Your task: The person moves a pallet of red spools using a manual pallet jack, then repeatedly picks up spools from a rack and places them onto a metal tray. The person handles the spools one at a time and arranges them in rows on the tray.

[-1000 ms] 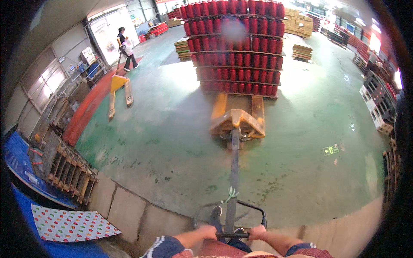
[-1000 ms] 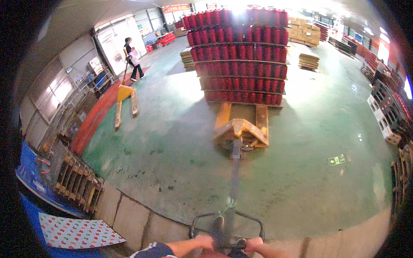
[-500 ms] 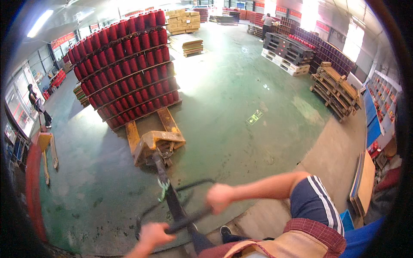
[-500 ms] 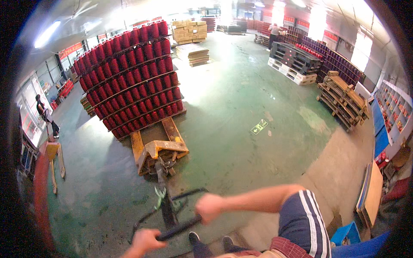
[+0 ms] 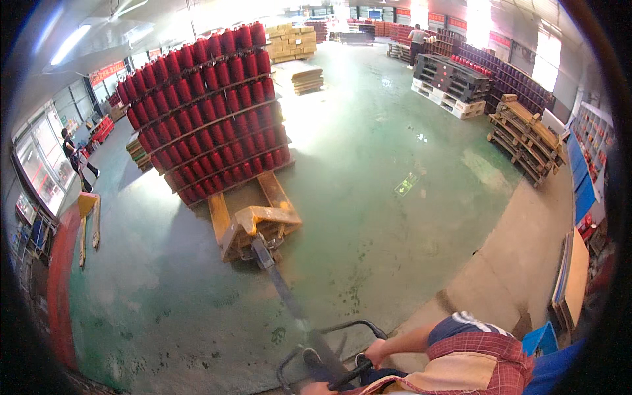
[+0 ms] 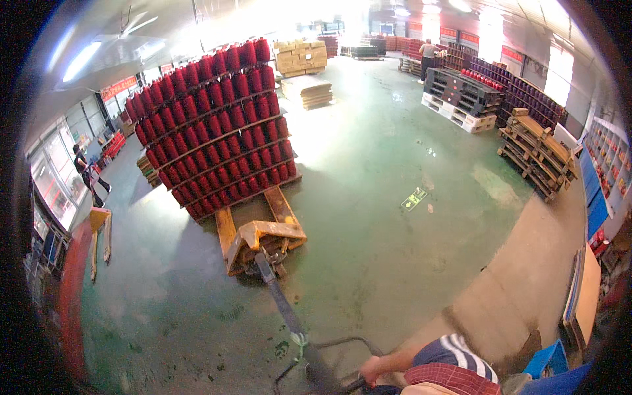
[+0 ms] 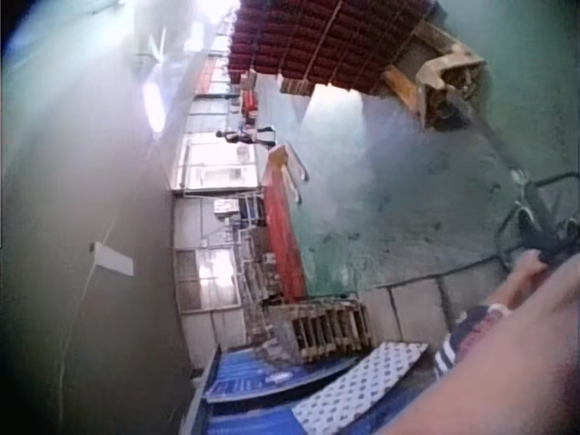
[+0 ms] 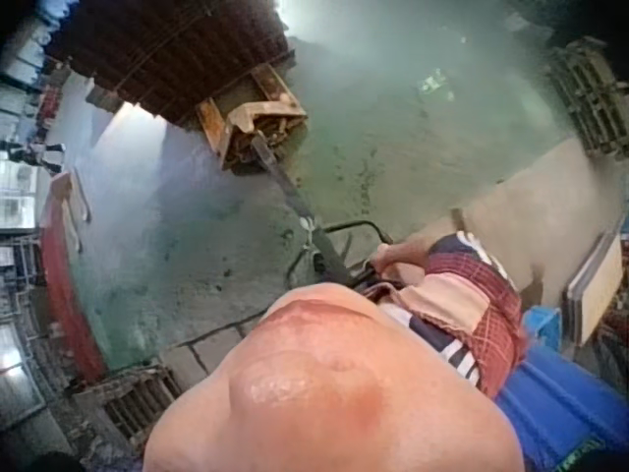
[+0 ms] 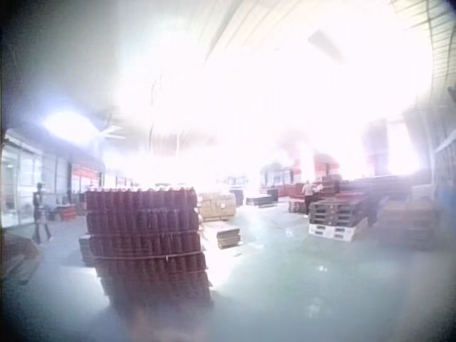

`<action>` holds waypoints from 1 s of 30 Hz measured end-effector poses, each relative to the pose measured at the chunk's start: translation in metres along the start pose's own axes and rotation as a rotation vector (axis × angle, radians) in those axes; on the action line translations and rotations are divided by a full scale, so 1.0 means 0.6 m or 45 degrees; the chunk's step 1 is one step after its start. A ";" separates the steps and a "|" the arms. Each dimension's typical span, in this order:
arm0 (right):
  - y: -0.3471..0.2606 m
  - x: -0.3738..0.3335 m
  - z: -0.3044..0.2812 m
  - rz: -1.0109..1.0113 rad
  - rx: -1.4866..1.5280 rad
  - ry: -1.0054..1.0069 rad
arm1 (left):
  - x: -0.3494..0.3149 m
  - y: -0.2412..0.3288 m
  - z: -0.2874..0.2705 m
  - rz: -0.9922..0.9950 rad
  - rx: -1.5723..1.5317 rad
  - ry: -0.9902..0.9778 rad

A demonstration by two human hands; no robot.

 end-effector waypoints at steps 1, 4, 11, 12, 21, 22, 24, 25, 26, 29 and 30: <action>-0.013 -0.057 -0.058 0.017 0.006 0.048 | -0.026 0.016 -0.055 0.025 0.093 -0.032; -0.048 -0.203 -0.314 -0.073 -0.181 0.406 | -0.121 0.045 -0.300 -0.045 0.239 -0.055; -0.081 -0.350 -0.627 -0.130 -0.194 0.760 | -0.193 0.114 -0.644 -0.185 0.066 0.112; -0.085 -0.345 -0.605 -0.151 -0.191 0.729 | -0.188 0.128 -0.623 -0.092 0.262 0.105; 0.015 -0.078 -0.095 -0.094 0.053 0.330 | -0.060 0.070 -0.145 0.052 -0.028 0.211; 0.034 -0.031 -0.034 -0.064 0.050 0.306 | -0.020 0.051 -0.076 0.015 -0.046 0.191; 0.068 0.055 0.072 0.022 0.042 0.156 | 0.065 0.018 0.039 0.046 -0.021 0.095; 0.084 0.088 0.101 0.077 0.107 0.092 | 0.094 0.002 0.076 0.048 -0.002 0.055; 0.086 0.106 0.129 0.120 0.187 -0.011 | 0.097 -0.009 0.109 0.043 0.016 0.003; 0.064 0.079 0.086 0.068 0.069 -0.071 | 0.061 -0.011 0.094 -0.018 -0.013 -0.153; 0.044 0.043 0.046 0.019 0.060 -0.043 | 0.029 -0.002 0.060 -0.030 0.059 -0.220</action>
Point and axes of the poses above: each hand's wrist, its own x-axis towards the middle knuckle, its own z-axis out of the palm, y = z × x, the point moved 9 cm from there along x, towards the middle knuckle, and after that the axes turned 3 degrees about y, right-handed, at the moved point
